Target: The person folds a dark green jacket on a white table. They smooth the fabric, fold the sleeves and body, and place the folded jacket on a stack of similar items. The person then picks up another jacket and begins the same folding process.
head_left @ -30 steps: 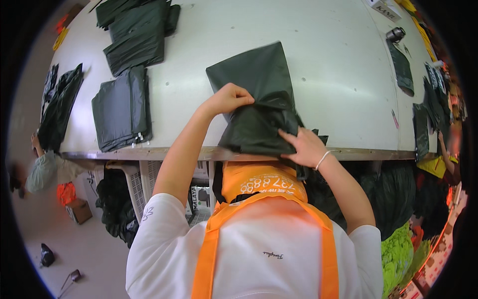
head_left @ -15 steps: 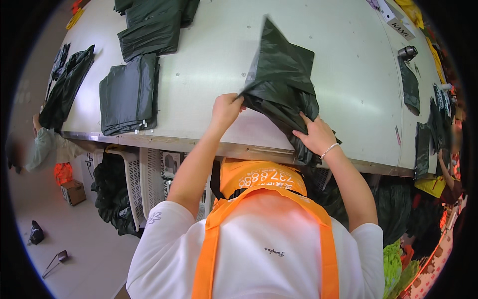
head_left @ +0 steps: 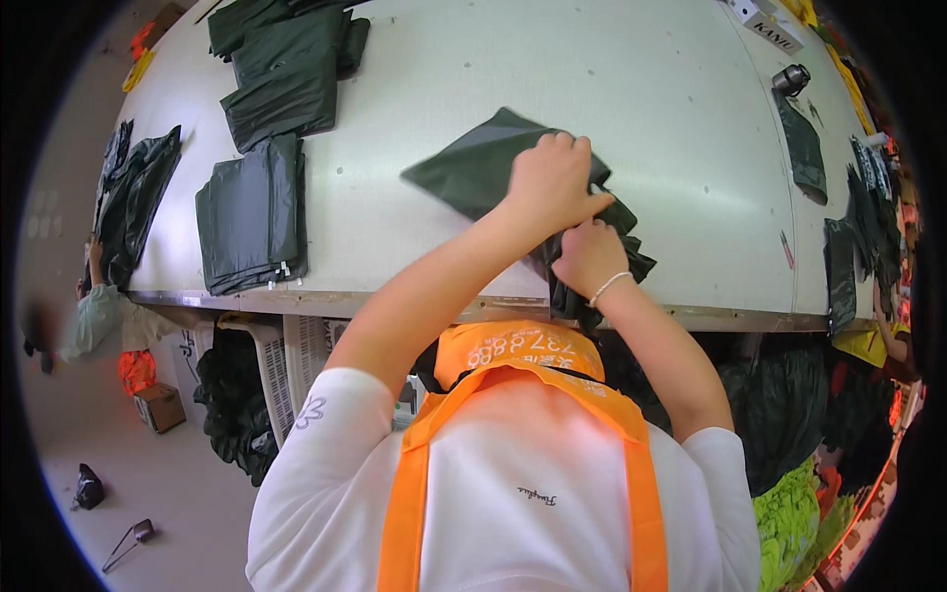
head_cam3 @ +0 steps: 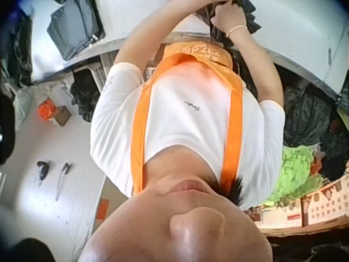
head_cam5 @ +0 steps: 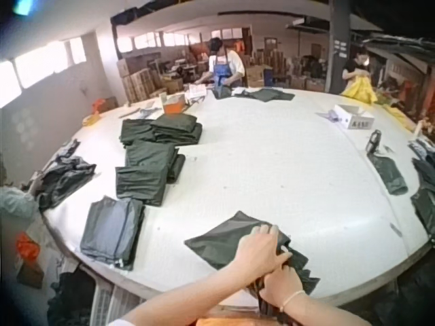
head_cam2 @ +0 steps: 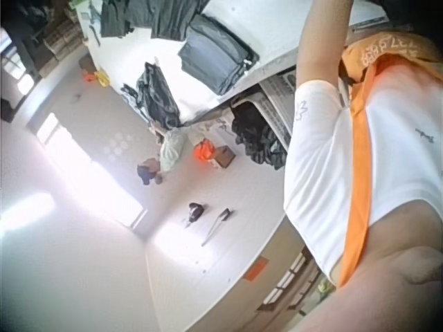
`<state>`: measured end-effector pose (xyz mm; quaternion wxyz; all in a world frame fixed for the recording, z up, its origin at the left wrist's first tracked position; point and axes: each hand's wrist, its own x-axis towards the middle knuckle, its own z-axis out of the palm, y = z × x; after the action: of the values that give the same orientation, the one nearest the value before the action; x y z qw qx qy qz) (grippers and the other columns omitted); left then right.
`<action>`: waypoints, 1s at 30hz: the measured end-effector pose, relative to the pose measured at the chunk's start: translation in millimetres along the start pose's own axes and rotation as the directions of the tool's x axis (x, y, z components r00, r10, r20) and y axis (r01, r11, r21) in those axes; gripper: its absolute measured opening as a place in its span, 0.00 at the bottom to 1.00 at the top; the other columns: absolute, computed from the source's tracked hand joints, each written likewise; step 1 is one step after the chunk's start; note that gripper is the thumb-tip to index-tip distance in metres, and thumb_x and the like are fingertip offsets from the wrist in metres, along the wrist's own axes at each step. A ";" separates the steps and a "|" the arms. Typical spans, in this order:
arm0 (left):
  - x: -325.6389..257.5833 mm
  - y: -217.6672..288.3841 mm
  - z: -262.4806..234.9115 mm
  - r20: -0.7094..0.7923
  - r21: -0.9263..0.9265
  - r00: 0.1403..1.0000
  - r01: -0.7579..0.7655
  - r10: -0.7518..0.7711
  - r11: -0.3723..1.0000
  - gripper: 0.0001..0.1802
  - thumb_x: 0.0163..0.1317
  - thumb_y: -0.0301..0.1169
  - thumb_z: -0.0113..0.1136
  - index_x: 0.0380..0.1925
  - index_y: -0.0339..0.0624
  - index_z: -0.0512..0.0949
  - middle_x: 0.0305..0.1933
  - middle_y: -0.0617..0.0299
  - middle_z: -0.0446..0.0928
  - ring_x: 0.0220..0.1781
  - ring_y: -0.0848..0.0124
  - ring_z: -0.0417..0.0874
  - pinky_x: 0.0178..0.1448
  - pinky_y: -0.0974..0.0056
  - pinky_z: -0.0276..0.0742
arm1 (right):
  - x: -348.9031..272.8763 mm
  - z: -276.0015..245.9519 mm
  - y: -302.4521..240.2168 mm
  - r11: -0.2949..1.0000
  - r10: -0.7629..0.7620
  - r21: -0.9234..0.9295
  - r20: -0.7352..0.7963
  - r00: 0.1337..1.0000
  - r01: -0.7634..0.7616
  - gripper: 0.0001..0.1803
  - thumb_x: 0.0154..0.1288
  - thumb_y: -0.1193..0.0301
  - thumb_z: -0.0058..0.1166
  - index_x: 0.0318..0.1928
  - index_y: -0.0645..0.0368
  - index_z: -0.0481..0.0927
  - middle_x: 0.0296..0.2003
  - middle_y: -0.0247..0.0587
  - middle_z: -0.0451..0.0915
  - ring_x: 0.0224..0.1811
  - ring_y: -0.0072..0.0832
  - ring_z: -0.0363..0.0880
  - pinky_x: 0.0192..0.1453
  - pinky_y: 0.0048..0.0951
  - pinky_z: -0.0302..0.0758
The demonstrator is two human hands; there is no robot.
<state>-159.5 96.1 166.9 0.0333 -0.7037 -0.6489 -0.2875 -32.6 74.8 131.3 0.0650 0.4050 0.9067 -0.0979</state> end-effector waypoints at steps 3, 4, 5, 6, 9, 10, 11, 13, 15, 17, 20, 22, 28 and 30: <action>19.9 -18.6 48.2 0.476 0.168 0.879 -0.080 -0.010 0.983 0.09 0.48 0.36 0.61 0.20 0.41 0.81 0.27 0.56 0.81 0.33 0.59 0.83 0.34 0.57 0.79 | 0.3 -1.5 -11.1 0.996 -0.064 -0.048 0.089 0.994 0.069 0.14 0.46 0.64 0.55 0.31 0.61 0.82 0.45 0.58 0.75 0.42 0.43 0.76 0.46 0.41 0.72; 20.1 -9.3 42.5 0.538 0.118 0.843 -0.086 0.009 0.989 0.07 0.47 0.34 0.60 0.19 0.43 0.81 0.27 0.56 0.81 0.32 0.59 0.83 0.34 0.58 0.79 | -0.6 -4.2 -10.7 0.996 -0.069 -0.051 0.167 0.984 0.079 0.17 0.48 0.62 0.56 0.36 0.60 0.82 0.48 0.56 0.74 0.45 0.41 0.76 0.47 0.40 0.72; 14.2 7.3 31.1 0.598 0.065 0.801 -0.091 0.034 0.994 0.06 0.46 0.32 0.60 0.19 0.44 0.81 0.27 0.55 0.81 0.32 0.59 0.83 0.34 0.58 0.79 | 0.4 12.9 -2.0 0.978 -0.202 0.004 -0.182 0.962 0.207 0.18 0.52 0.62 0.55 0.41 0.58 0.81 0.53 0.56 0.72 0.46 0.41 0.76 0.48 0.39 0.72; -7.3 34.7 21.4 0.510 0.015 0.825 -0.292 0.244 0.956 0.04 0.44 0.31 0.59 0.17 0.47 0.81 0.25 0.56 0.80 0.29 0.59 0.83 0.33 0.60 0.79 | 2.1 46.9 14.0 0.945 -0.274 0.012 -0.512 0.814 0.326 0.18 0.56 0.61 0.54 0.46 0.55 0.80 0.58 0.55 0.70 0.48 0.41 0.76 0.49 0.37 0.72; -46.9 41.3 15.3 0.458 -0.213 0.794 -0.339 0.400 0.916 0.05 0.41 0.29 0.59 0.21 0.44 0.80 0.33 0.60 0.79 0.40 0.63 0.80 0.42 0.59 0.75 | 3.5 101.0 38.3 0.900 0.007 0.436 -0.038 0.999 0.010 0.26 0.63 0.62 0.49 0.61 0.53 0.68 0.62 0.51 0.67 0.62 0.43 0.66 0.65 0.40 0.63; -47.2 30.5 5.2 0.434 -0.231 0.830 -0.273 0.350 0.934 0.08 0.42 0.28 0.59 0.26 0.42 0.81 0.38 0.59 0.79 0.45 0.64 0.79 0.47 0.58 0.74 | 7.7 103.4 42.0 0.892 0.001 0.449 -0.109 0.994 0.048 0.26 0.63 0.63 0.49 0.61 0.54 0.67 0.62 0.51 0.66 0.64 0.44 0.65 0.66 0.40 0.61; -44.7 19.1 -6.6 0.214 -0.360 0.885 -0.322 0.414 0.876 0.13 0.42 0.28 0.61 0.32 0.40 0.81 0.43 0.57 0.78 0.48 0.63 0.78 0.51 0.58 0.72 | 6.6 103.8 48.6 0.885 0.015 0.461 -0.175 0.984 0.068 0.26 0.64 0.64 0.48 0.62 0.55 0.65 0.62 0.52 0.66 0.65 0.44 0.63 0.68 0.40 0.59; -60.3 -17.0 -35.0 -0.070 -0.506 0.936 -0.330 0.344 0.797 0.26 0.43 0.29 0.63 0.47 0.39 0.76 0.52 0.51 0.74 0.53 0.60 0.76 0.57 0.56 0.68 | 17.0 103.4 64.8 0.663 0.169 0.736 -0.324 0.931 0.136 0.28 0.66 0.61 0.46 0.63 0.60 0.64 0.63 0.52 0.64 0.68 0.44 0.58 0.71 0.38 0.54; -88.9 -54.5 -35.4 -0.033 -0.515 0.977 -0.196 0.209 0.835 0.39 0.43 0.29 0.64 0.60 0.40 0.66 0.59 0.46 0.70 0.55 0.56 0.75 0.61 0.55 0.67 | 26.5 89.8 72.0 0.723 0.267 0.686 -0.385 0.884 0.081 0.29 0.67 0.60 0.46 0.64 0.62 0.63 0.64 0.52 0.63 0.69 0.44 0.57 0.72 0.37 0.53; -123.9 -78.2 -4.1 0.145 -0.443 0.984 -0.029 0.104 0.896 0.48 0.43 0.27 0.63 0.68 0.41 0.54 0.64 0.44 0.65 0.57 0.53 0.74 0.62 0.54 0.67 | 23.0 58.1 71.7 0.632 0.399 0.774 -0.273 0.875 -0.047 0.32 0.67 0.56 0.46 0.65 0.64 0.61 0.66 0.52 0.61 0.70 0.45 0.54 0.73 0.36 0.49; -118.6 -65.6 35.7 0.261 -0.635 0.944 0.324 -0.200 0.701 0.52 0.47 0.20 0.57 0.71 0.44 0.39 0.65 0.43 0.65 0.57 0.50 0.75 0.61 0.54 0.69 | 23.4 18.4 56.6 0.423 0.528 0.888 -0.083 0.845 -0.177 0.34 0.65 0.51 0.48 0.61 0.65 0.66 0.64 0.52 0.64 0.69 0.45 0.57 0.70 0.34 0.54; -103.9 -58.0 47.1 0.337 -0.644 0.881 0.473 -0.332 0.602 0.41 0.51 0.14 0.49 0.68 0.45 0.54 0.57 0.41 0.72 0.53 0.54 0.78 0.57 0.60 0.72 | 32.4 19.2 55.7 0.415 0.578 0.891 -0.101 0.810 -0.186 0.31 0.65 0.53 0.49 0.58 0.65 0.69 0.61 0.52 0.68 0.66 0.46 0.61 0.67 0.35 0.59; -139.7 -10.3 90.6 0.479 -0.780 0.761 0.598 -0.438 0.186 0.29 0.59 0.15 0.47 0.61 0.46 0.67 0.52 0.42 0.75 0.52 0.58 0.80 0.56 0.60 0.75 | 74.8 21.1 62.7 0.628 0.498 0.771 -0.290 0.817 -0.109 0.27 0.61 0.55 0.52 0.51 0.65 0.76 0.53 0.56 0.75 0.57 0.49 0.71 0.58 0.37 0.68; -148.8 -9.8 99.4 0.765 -0.643 0.521 0.596 -0.378 -0.481 0.25 0.61 0.17 0.48 0.60 0.43 0.67 0.53 0.48 0.75 0.50 0.59 0.80 0.57 0.59 0.77 | 79.2 12.2 38.3 0.625 0.467 0.750 -0.136 0.874 -0.217 0.31 0.63 0.51 0.50 0.52 0.69 0.74 0.53 0.59 0.75 0.57 0.48 0.71 0.60 0.34 0.66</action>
<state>-131.6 6.3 14.4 -0.6728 -0.0866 -0.4650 -0.5689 -56.1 154.2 99.1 -0.2265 0.5749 0.6986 -0.3608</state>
